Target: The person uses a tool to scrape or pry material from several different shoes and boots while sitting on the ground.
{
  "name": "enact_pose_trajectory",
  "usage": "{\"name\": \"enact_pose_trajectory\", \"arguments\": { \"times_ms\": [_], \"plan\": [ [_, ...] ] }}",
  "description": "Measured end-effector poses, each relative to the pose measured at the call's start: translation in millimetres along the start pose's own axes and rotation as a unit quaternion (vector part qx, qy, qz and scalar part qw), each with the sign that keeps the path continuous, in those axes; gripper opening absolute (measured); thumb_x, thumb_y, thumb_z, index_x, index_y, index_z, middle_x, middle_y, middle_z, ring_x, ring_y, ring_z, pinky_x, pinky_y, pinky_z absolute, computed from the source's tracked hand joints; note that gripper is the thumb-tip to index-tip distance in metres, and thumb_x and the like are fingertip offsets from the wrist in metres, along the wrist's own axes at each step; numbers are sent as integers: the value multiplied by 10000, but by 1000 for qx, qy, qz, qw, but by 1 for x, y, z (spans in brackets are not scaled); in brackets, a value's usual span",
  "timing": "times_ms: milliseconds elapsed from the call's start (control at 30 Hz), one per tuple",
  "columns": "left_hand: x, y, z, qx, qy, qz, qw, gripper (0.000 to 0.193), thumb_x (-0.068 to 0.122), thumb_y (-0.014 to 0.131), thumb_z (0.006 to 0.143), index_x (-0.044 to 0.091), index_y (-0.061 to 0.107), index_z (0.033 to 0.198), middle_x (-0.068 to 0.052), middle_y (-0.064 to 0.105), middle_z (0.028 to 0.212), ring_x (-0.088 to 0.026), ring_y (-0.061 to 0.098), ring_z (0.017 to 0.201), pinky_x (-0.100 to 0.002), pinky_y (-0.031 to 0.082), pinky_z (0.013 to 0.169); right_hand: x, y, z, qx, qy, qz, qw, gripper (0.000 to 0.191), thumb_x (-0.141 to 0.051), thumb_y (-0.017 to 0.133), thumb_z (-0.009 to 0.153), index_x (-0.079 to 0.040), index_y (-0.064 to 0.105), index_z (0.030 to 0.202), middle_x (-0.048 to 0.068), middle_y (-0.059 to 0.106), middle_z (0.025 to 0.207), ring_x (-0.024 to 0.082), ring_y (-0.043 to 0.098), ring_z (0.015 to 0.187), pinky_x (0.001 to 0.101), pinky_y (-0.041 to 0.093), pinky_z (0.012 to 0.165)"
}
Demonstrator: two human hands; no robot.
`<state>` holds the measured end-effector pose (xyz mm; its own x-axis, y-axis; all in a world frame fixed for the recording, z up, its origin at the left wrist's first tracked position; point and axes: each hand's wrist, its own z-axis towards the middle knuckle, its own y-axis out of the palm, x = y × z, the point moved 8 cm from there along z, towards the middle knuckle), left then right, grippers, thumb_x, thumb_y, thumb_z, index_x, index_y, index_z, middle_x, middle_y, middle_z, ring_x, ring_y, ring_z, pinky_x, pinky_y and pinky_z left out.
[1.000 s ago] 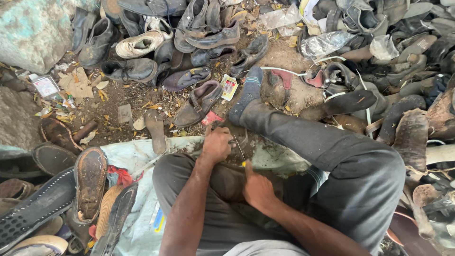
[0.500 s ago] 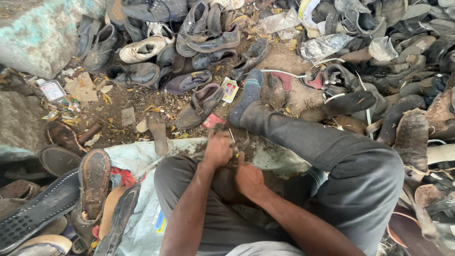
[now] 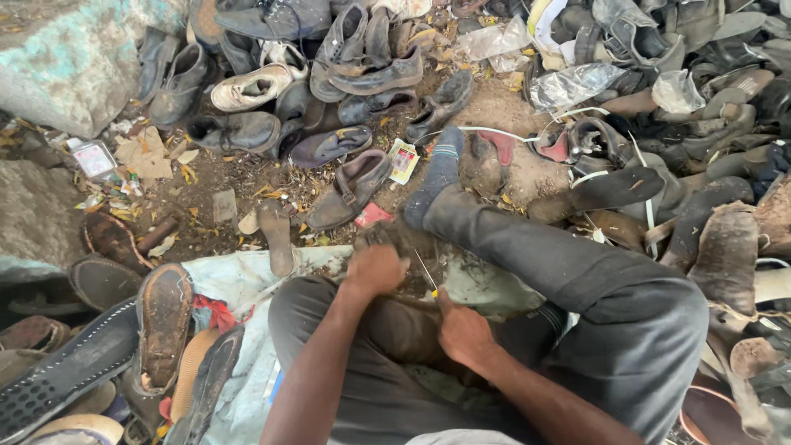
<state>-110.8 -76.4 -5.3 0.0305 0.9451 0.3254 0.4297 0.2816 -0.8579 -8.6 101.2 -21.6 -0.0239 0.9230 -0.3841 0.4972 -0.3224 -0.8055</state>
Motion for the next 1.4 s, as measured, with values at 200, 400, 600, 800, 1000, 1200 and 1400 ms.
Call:
{"name": "enact_pose_trajectory", "arguments": {
  "times_ms": [200,400,600,800,1000,1200,1400],
  "plan": [
    [-8,-37,52,255,-91,100,957,266,310,664,914,159,692,1132,-104,736,1132,-308,703,1140,-546,495,1041,17,4,-1,-11,7,20,1000,643,-247,514,967,-135,315,1568,260,708,1016,477,669,960,584,500,836],
    [-43,-9,39,34,-192,-34,980,602,404,773,845,49,566,1284,-185,658,1286,-354,666,1175,-455,541,976,5,-43,44,126,-87,56,986,519,-307,527,984,-152,481,1478,278,712,924,499,676,858,590,509,784],
    [-13,-20,17,34,-194,-56,979,503,362,694,921,35,570,1283,-202,704,1204,-377,684,1143,-468,542,971,-9,-46,125,89,-142,57,984,480,-292,548,961,-147,575,1418,280,713,960,468,683,901,573,516,789],
    [-10,-23,9,48,-192,-53,979,461,329,679,924,22,582,1255,-204,727,1154,-374,699,1115,-477,545,957,-26,-40,127,73,-119,47,989,455,-317,536,992,-164,579,1419,277,711,921,458,688,893,558,527,777],
    [-26,-18,-8,42,-220,-85,971,522,406,716,903,21,576,1225,-210,706,1174,-386,679,1133,-478,528,969,-18,-44,66,51,-153,-78,984,580,-191,542,911,-103,497,1483,231,730,828,424,717,795,539,547,691],
    [-23,-8,-32,90,-229,-99,964,506,398,702,919,22,566,1228,-223,714,1139,-406,685,1102,-511,523,949,-50,-42,89,67,-158,-99,980,540,-127,512,947,-116,512,1488,219,739,903,424,721,845,546,551,713],
    [-23,-6,-52,118,-238,-125,956,519,432,665,934,24,531,1225,-220,702,1127,-414,697,1049,-513,543,900,-12,-41,49,-25,-125,-109,986,658,-124,571,817,-113,498,1470,240,729,939,428,710,909,545,540,766]
  ]
}}
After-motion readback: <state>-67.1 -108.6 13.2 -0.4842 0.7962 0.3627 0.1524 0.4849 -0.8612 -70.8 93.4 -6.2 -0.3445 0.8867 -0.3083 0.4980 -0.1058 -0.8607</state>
